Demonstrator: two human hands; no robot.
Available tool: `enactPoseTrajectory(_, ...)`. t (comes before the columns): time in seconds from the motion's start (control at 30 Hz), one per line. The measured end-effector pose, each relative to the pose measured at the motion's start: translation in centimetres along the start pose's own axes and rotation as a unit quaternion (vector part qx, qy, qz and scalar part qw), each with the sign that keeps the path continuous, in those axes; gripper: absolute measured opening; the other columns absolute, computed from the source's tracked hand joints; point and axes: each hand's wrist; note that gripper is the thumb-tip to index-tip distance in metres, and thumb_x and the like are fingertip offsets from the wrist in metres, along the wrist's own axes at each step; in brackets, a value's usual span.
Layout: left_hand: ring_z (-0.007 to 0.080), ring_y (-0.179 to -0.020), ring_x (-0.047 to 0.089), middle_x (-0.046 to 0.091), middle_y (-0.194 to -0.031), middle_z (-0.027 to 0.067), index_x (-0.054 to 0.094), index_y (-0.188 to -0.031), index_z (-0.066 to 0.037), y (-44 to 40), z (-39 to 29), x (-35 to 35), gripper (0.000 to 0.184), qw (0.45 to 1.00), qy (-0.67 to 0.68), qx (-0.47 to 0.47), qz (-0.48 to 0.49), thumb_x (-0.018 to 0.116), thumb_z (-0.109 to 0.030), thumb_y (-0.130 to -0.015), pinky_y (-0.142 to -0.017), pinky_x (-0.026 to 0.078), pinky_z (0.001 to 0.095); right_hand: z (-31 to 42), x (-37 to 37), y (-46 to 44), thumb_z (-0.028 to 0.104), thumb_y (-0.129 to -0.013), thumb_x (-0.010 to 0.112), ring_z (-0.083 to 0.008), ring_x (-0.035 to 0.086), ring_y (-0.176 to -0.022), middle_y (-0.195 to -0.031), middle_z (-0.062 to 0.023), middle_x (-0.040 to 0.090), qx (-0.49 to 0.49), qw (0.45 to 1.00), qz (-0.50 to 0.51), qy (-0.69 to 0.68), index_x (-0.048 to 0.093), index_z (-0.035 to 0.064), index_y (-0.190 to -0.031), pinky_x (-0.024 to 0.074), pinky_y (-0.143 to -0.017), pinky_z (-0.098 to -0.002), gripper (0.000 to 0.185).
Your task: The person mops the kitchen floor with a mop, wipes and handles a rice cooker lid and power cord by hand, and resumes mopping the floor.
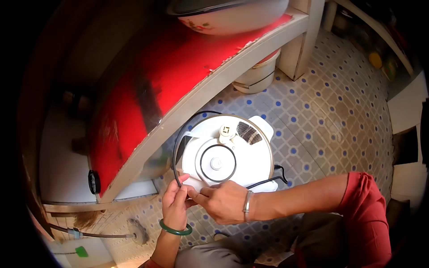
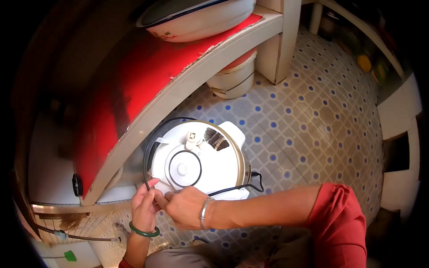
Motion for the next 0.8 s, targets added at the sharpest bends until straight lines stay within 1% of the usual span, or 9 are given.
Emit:
enactPoseTrajectory(0.13,0.0102,-0.075,0.052,0.051,-0.083,0.0049,0.036,-0.122,0.002,0.0,0.2,-0.5,0.042,0.987,-0.120,0.111,-0.007,0.044,0.004,-0.081,-0.063,0.047,0.0230,-0.6,-0.8,2.3,0.011,-0.059,0.058,-0.0241,0.058,-0.064,-0.074,-0.0094,0.055,-0.063,0.996,-0.051,0.042,0.051,-0.0014,-0.098,0.0463,-0.054,-0.0331,0.041)
enactPoseTrajectory(0.37,0.0131,-0.085,0.052,0.047,-0.097,0.0073,0.035,-0.126,-0.002,-1.2,2.2,-2.2,0.062,0.978,-0.152,0.130,-0.062,0.051,0.007,-0.067,-0.072,0.043,0.0233,-2.6,-4.3,5.8,0.009,-0.060,0.056,-0.0242,0.058,-0.071,-0.085,-0.0096,0.059,-0.068,0.991,-0.110,0.042,0.058,0.0003,-0.094,0.0478,-0.064,-0.0325,0.035)
enactPoseTrajectory(0.43,0.0173,-0.098,0.048,0.047,-0.106,0.0090,0.034,-0.129,-0.004,-1.6,2.5,-2.5,0.068,0.912,-0.350,0.181,-0.115,0.050,0.007,-0.064,-0.082,0.041,0.0282,-3.2,-5.6,6.9,0.009,-0.064,0.056,-0.0269,0.058,-0.083,-0.093,-0.0129,0.058,-0.018,0.988,-0.147,0.050,0.056,0.0015,-0.101,0.0465,-0.072,-0.0329,0.038)
enactPoseTrajectory(0.57,0.0200,-0.109,0.042,0.042,-0.119,0.0101,0.029,-0.132,-0.006,-1.4,3.7,-2.3,0.073,0.858,-0.457,0.196,-0.127,0.051,0.007,-0.063,-0.091,0.035,0.0312,-5.4,-6.1,9.5,0.015,-0.075,0.054,-0.0291,0.051,-0.102,-0.110,-0.0169,0.052,0.115,0.948,-0.287,0.075,0.049,0.0021,-0.113,0.0417,-0.084,-0.0336,0.041)
enactPoseTrajectory(0.63,0.0204,-0.115,0.038,0.034,-0.129,0.0108,0.023,-0.135,-0.007,-1.7,4.0,-2.0,0.078,0.994,-0.091,0.066,-0.013,0.050,0.008,-0.064,-0.094,0.031,0.0302,-7.9,-4.4,11.5,0.031,-0.082,0.050,-0.0339,0.036,-0.117,-0.129,-0.0175,0.036,0.394,0.747,-0.405,-0.351,0.035,0.0050,-0.127,0.0348,-0.093,-0.0413,0.054)
enactPoseTrajectory(0.67,0.0204,-0.115,0.038,0.034,-0.129,0.0108,0.023,-0.135,-0.007,-1.7,3.9,-1.9,0.078,0.994,-0.093,0.064,-0.009,0.050,0.008,-0.064,-0.094,0.031,0.0302,-9.2,-3.1,13.0,0.031,-0.082,0.050,-0.0339,0.036,-0.117,-0.129,-0.0175,0.036,0.396,0.744,-0.409,-0.351,0.035,0.0050,-0.127,0.0348,-0.093,-0.0413,0.054)
enactPoseTrajectory(0.73,0.0196,-0.117,0.036,0.032,-0.132,0.0104,0.015,-0.137,-0.008,-1.4,3.3,-1.8,0.082,0.998,-0.058,0.012,0.001,0.048,0.010,-0.064,-0.096,0.028,0.0288,-11.2,0.1,15.9,0.053,-0.078,0.047,-0.0385,0.026,-0.122,-0.136,-0.0166,0.024,0.615,0.554,-0.302,-0.473,0.022,0.0082,-0.133,0.0303,-0.092,-0.0543,0.075)
enactPoseTrajectory(0.77,0.0196,-0.117,0.036,0.032,-0.132,0.0104,0.015,-0.137,-0.008,-1.4,3.3,-1.7,0.082,0.998,-0.061,0.010,0.007,0.048,0.010,-0.064,-0.096,0.028,0.0288,-11.1,1.3,16.5,0.053,-0.078,0.047,-0.0385,0.026,-0.122,-0.136,-0.0166,0.024,0.616,0.549,-0.306,-0.474,0.022,0.0082,-0.133,0.0303,-0.092,-0.0543,0.075)
enactPoseTrajectory(0.8,0.0199,-0.118,0.034,0.031,-0.132,0.0108,0.013,-0.137,-0.008,-1.4,3.4,-1.6,0.082,0.999,-0.050,0.017,0.011,0.046,0.011,-0.065,-0.096,0.028,0.0286,-10.8,2.6,17.0,0.057,-0.076,0.048,-0.0407,0.024,-0.122,-0.137,-0.0167,0.020,0.634,0.459,-0.249,-0.571,0.018,0.0104,-0.134,0.0297,-0.091,-0.0578,0.080)
Point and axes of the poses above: each hand's wrist, its own y-axis away from the middle knuckle, its own x-axis out of the palm, z = x × y
